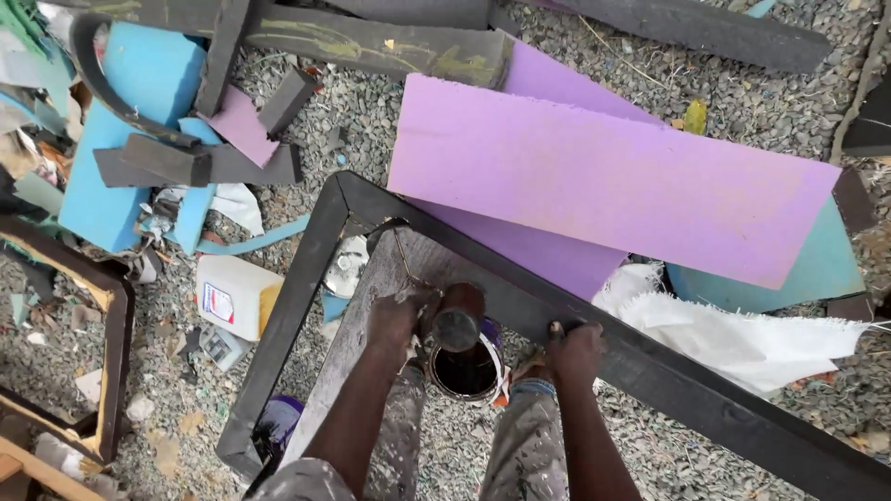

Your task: The person paints a dark wooden frame using a cloth dipped in a can of dark paint. They repeatedly dip the cloth into the paint can and apply the paint to the frame's surface, covering various sections of the frame.

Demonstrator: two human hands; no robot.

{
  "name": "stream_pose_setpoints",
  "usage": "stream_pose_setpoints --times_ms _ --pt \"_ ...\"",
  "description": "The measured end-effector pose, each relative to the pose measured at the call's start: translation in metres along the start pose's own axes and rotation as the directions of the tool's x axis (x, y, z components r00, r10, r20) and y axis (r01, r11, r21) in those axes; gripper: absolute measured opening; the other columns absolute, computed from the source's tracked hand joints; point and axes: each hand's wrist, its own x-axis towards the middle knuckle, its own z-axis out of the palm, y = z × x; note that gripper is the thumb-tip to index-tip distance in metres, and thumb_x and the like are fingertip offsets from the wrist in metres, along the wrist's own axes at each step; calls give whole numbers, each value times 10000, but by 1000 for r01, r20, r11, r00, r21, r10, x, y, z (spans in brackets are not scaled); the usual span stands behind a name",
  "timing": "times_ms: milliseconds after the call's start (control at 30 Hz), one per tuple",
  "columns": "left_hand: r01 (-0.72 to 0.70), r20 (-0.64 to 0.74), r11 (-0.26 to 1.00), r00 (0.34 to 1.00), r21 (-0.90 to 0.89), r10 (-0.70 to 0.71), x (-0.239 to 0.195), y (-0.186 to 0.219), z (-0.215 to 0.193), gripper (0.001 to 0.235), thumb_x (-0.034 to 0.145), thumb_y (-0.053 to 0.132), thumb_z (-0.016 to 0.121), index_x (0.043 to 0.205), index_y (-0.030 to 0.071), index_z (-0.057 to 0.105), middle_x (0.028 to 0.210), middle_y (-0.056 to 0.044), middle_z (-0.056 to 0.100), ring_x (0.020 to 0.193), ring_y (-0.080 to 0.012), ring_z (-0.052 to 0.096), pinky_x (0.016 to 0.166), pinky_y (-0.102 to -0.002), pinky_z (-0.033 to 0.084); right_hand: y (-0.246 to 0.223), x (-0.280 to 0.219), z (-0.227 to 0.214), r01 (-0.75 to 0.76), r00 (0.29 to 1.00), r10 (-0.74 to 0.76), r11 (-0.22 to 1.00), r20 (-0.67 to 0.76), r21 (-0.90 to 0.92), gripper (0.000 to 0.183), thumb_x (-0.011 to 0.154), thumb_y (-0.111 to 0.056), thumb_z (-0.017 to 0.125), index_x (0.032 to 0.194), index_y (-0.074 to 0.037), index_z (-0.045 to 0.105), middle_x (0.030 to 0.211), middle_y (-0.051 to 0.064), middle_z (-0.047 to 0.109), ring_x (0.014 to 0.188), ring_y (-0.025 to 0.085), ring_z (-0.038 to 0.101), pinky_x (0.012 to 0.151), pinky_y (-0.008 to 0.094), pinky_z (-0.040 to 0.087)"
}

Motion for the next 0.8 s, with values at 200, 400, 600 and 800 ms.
stream_pose_setpoints --times_ms 200,400,600,800 --pt "-501 336 177 762 847 554 -27 80 82 127 811 146 612 785 126 734 660 -58 653 677 -271 708 534 -457 506 -8 -28 -17 69 997 -69 998 -22 8 503 1004 -330 668 1186 92 466 1045 315 587 1096 544 621 931 657 522" --pt "-250 208 -136 291 959 934 17 26 102 163 787 63 597 902 39 709 833 -198 622 833 -389 649 748 -539 506 -8 -13 4 78 997 -76 993 -25 92 518 984 -319 712 1166 83 441 1061 314 542 1089 562 598 908 669 514" --pt "-420 298 315 880 851 369 14 100 73 200 841 182 566 742 109 724 695 -112 674 695 -295 672 635 -401 460 -14 -18 -16 49 998 -48 998 -27 44 482 993 -319 682 1160 72 456 1040 302 543 1067 529 616 884 646 536" --pt "-545 532 -78 761 835 372 24 92 105 150 844 155 632 752 75 719 655 -148 665 647 -281 694 549 -435 548 0 -4 -8 29 1000 -29 995 -5 93 494 996 -331 681 1178 57 435 1071 305 511 1053 533 603 876 663 536"
